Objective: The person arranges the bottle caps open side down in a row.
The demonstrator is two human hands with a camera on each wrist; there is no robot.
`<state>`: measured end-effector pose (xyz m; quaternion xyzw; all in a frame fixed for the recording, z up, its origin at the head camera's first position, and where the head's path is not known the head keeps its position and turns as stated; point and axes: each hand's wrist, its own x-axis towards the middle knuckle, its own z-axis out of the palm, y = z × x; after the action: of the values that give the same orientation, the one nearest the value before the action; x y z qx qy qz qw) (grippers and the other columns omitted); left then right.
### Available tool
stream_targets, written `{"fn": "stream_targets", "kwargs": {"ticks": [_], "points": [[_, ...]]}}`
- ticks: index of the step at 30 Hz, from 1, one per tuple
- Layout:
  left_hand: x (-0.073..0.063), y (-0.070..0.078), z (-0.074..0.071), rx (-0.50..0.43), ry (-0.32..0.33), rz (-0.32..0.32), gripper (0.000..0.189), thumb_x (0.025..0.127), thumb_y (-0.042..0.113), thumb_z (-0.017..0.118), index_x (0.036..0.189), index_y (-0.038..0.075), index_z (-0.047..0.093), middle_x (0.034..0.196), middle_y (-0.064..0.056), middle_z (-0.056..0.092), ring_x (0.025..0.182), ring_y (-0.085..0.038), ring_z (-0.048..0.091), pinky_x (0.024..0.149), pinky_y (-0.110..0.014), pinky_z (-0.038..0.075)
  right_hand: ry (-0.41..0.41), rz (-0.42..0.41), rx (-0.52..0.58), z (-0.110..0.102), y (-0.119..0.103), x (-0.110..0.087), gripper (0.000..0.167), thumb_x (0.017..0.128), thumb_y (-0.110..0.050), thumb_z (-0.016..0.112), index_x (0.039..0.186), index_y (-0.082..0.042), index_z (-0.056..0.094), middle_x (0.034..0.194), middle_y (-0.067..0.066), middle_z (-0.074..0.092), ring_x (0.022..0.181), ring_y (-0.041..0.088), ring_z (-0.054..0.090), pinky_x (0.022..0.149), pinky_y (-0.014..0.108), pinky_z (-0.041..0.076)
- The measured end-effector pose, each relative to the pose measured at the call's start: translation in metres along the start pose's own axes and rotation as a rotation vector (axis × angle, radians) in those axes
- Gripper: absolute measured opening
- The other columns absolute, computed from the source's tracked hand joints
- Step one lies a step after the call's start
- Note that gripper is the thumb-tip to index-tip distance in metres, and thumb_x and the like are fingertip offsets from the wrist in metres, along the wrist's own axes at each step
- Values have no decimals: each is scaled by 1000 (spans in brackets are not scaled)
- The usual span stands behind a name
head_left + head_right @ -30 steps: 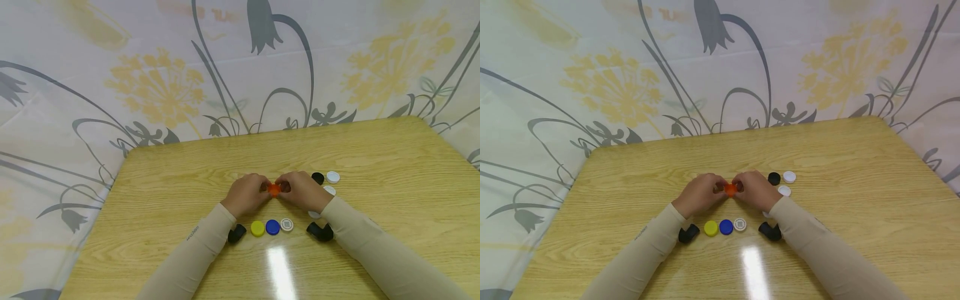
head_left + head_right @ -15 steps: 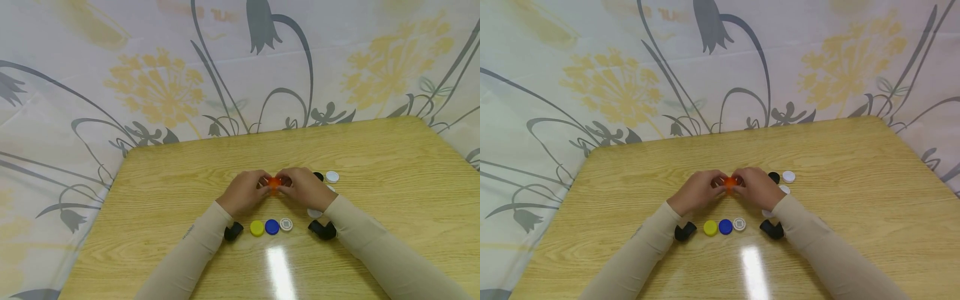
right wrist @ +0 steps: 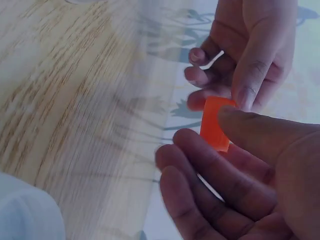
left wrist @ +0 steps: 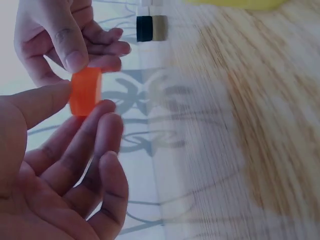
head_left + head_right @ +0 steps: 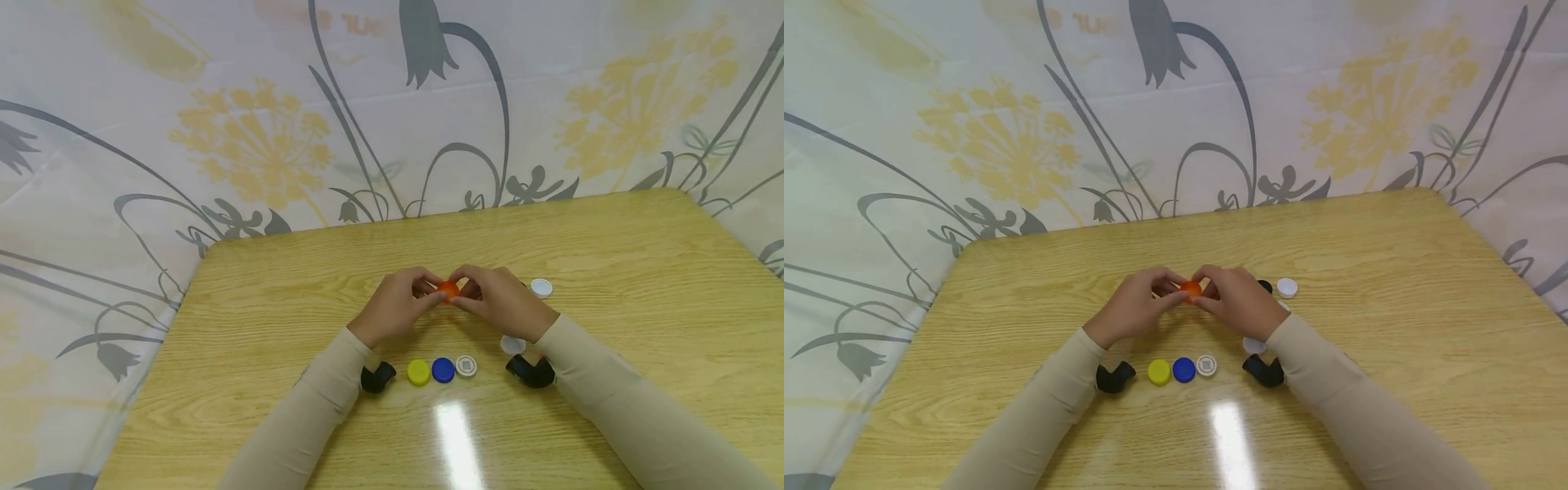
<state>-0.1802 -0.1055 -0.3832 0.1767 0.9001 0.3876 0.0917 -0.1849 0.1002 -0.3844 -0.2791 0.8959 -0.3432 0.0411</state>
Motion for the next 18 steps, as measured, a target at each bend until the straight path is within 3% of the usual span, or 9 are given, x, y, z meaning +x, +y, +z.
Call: {"fn": "stream_targets", "kwargs": {"ticks": [5, 9, 13, 18], "points": [[-1, -1, -1, -32, 47, 17, 27, 94, 25, 72, 117, 12, 68, 101, -1, 74, 84, -12, 66, 72, -24, 54, -9, 24, 86, 1, 1, 1, 29, 93, -13, 72, 119, -5, 62, 93, 8, 77, 81, 16, 74, 70, 30, 59], [0, -1, 0, -23, 100, 55, 31, 91, 22, 75, 118, 10, 68, 101, -3, 75, 81, -12, 66, 70, -22, 54, -23, 91, 187, -1, 2, 1, 27, 98, -24, 66, 119, -10, 59, 95, 8, 77, 84, 19, 73, 70, 32, 56], [0, 0, 1, 19, 156, 117, 30, 89, 19, 76, 116, 8, 70, 103, -4, 76, 81, -12, 67, 71, -20, 54, -26, 142, 284, -4, 3, 1, 30, 100, -36, 61, 118, -11, 59, 96, 10, 77, 87, 23, 73, 73, 38, 57], [0, 2, 3, 88, 172, 187, 20, 89, 18, 77, 106, 9, 71, 102, -2, 74, 85, -14, 68, 76, -20, 54, -28, 155, 305, -5, 4, 1, 29, 99, -36, 63, 112, -11, 61, 93, 10, 77, 85, 24, 72, 72, 37, 55]]}}
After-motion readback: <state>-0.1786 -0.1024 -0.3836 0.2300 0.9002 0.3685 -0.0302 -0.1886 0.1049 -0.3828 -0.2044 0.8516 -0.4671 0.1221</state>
